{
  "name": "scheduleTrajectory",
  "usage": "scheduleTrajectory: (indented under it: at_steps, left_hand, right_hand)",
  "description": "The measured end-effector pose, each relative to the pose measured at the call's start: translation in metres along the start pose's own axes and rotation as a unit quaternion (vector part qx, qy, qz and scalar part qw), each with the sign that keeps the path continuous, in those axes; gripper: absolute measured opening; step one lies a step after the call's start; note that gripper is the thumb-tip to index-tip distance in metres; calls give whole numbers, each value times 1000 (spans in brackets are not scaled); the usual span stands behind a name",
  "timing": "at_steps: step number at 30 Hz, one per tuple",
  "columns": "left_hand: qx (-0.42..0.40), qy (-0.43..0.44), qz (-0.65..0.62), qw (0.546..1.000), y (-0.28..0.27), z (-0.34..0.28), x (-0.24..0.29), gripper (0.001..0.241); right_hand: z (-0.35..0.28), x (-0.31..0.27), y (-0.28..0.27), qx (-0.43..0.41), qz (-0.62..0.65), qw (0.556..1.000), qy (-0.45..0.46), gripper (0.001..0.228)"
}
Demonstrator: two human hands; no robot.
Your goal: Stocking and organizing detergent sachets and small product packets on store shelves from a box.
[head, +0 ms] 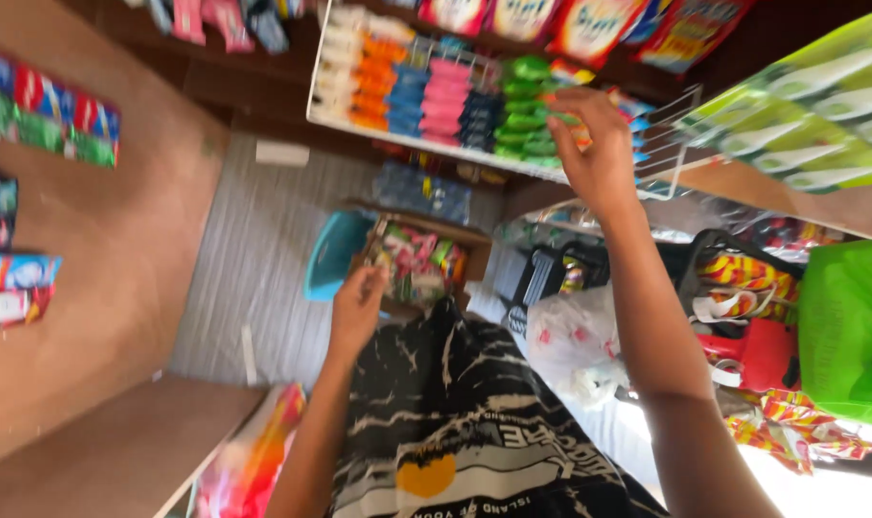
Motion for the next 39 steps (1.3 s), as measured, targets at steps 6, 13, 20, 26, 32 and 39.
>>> scheduleTrajectory:
  at_steps: [6, 13, 20, 26, 32, 39]
  left_hand:
    - [29, -127, 7, 991, -17, 4, -32, 50]
    - [97, -93, 145, 980, -24, 13, -77, 23]
    - [64, -6, 335, 940, -16, 53, -219, 58]
    - [0, -73, 499, 863, -11, 93, -260, 86]
    - [-42, -106, 503, 857, -3, 97, -310, 78]
    - [-5, -31, 497, 867, -2, 94, -324, 70]
  right_hand:
    - [-76, -72, 57, -52, 156, 983, 78, 7]
    - [-211, -64, 178, -137, 275, 929, 208, 15]
    - [-336, -32, 304, -235, 332, 840, 361, 10]
    - [-439, 18, 430, -314, 222, 823, 418, 24]
    - [-503, 74, 521, -390, 106, 798, 447, 39]
    - [-546, 99, 598, -546, -16, 688, 477, 63]
Point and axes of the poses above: each hand's wrist, its own z-axis towards the middle knuckle, its own y-axis out of the palm, x = y × z, the point moved 1 cm from there along z, towards the middle knuckle, and after that the axes turned 12 degrees about -y, right-handed, at the moved point
